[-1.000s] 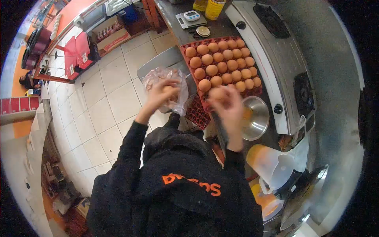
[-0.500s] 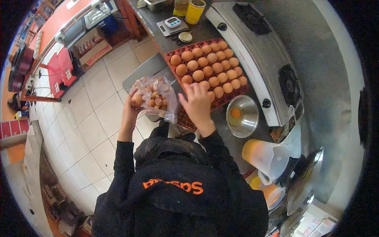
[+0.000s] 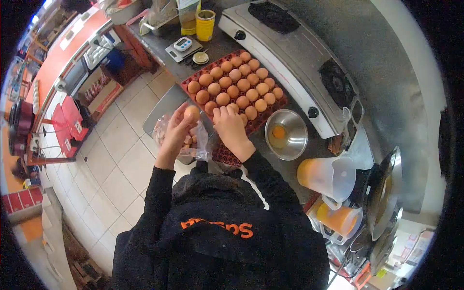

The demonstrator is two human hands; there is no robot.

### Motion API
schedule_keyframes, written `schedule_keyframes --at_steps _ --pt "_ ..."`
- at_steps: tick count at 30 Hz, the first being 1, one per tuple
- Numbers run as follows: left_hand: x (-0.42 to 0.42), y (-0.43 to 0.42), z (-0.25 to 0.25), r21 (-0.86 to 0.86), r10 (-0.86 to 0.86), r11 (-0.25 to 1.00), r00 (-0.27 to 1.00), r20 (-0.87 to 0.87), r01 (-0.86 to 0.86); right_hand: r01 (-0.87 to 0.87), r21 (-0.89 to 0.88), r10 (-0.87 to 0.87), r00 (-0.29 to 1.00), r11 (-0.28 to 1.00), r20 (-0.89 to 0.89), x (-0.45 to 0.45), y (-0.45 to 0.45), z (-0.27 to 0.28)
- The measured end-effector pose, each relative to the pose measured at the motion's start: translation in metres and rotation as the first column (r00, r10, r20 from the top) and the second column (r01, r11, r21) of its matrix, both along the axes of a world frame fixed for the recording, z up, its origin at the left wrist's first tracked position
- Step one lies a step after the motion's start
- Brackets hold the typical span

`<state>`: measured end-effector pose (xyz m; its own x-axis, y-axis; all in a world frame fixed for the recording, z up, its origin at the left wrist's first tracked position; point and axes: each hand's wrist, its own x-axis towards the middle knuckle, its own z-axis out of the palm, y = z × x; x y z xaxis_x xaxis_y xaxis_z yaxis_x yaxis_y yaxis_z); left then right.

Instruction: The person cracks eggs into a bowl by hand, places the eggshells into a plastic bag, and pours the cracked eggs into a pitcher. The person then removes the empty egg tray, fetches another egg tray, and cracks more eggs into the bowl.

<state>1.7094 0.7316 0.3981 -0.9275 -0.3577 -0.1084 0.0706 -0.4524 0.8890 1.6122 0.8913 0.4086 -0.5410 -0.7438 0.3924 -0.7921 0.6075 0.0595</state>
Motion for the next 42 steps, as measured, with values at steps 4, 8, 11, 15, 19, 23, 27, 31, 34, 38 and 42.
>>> schedule_keyframes --at_steps 4,8,11,15,19,23,27,31,34,38,42 --pt "-0.017 0.011 0.013 -0.007 -0.074 0.997 0.996 -0.039 0.074 0.088 -0.345 0.04 0.937 0.935 0.347 0.005 0.02 0.042" --pt "-0.044 0.039 0.024 0.154 -0.204 0.965 0.976 -0.07 0.213 0.5 -0.681 0.406 0.555 0.535 0.726 0.001 0.085 0.05" --pt "-0.071 0.082 0.024 0.183 -0.359 0.911 0.929 -0.085 0.369 0.748 -0.596 0.599 0.343 0.292 0.723 0.012 0.14 0.057" --pt "-0.094 0.148 0.034 0.091 -0.511 0.846 0.848 -0.14 0.525 0.513 -0.836 0.13 0.831 0.193 0.541 0.041 0.161 0.091" --pt "-0.108 0.2 0.04 0.048 -0.58 0.808 0.806 -0.117 0.588 0.283 -0.823 -0.474 0.88 0.492 0.019 0.034 0.169 0.069" --pt "-0.118 0.218 0.035 0.029 -0.615 0.786 0.786 -0.064 0.618 0.323 -0.837 -0.426 0.896 0.441 0.121 0.028 0.177 0.065" --pt "-0.121 0.222 0.033 -0.016 -0.611 0.791 0.788 -0.071 0.612 0.295 -0.849 -0.448 0.891 0.439 0.077 0.03 0.183 0.064" --pt "-0.129 0.221 0.02 0.044 -0.614 0.786 0.787 -0.056 0.617 0.362 -0.882 -0.185 0.93 0.301 0.318 0.019 0.193 0.05" --pt "-0.13 0.217 0.019 0.019 -0.589 0.807 0.806 -0.048 0.591 0.438 -0.899 0.032 0.898 0.017 0.438 0.022 0.198 0.052" --pt "-0.129 0.214 0.022 -0.07 -0.603 0.797 0.793 -0.085 0.599 0.54 -0.836 0.143 0.838 -0.093 0.526 0.024 0.196 0.051" --pt "-0.132 0.209 0.028 -0.218 -0.567 0.803 0.823 0.004 0.554 0.736 -0.647 0.527 0.638 -0.201 0.561 0.014 0.201 0.045"
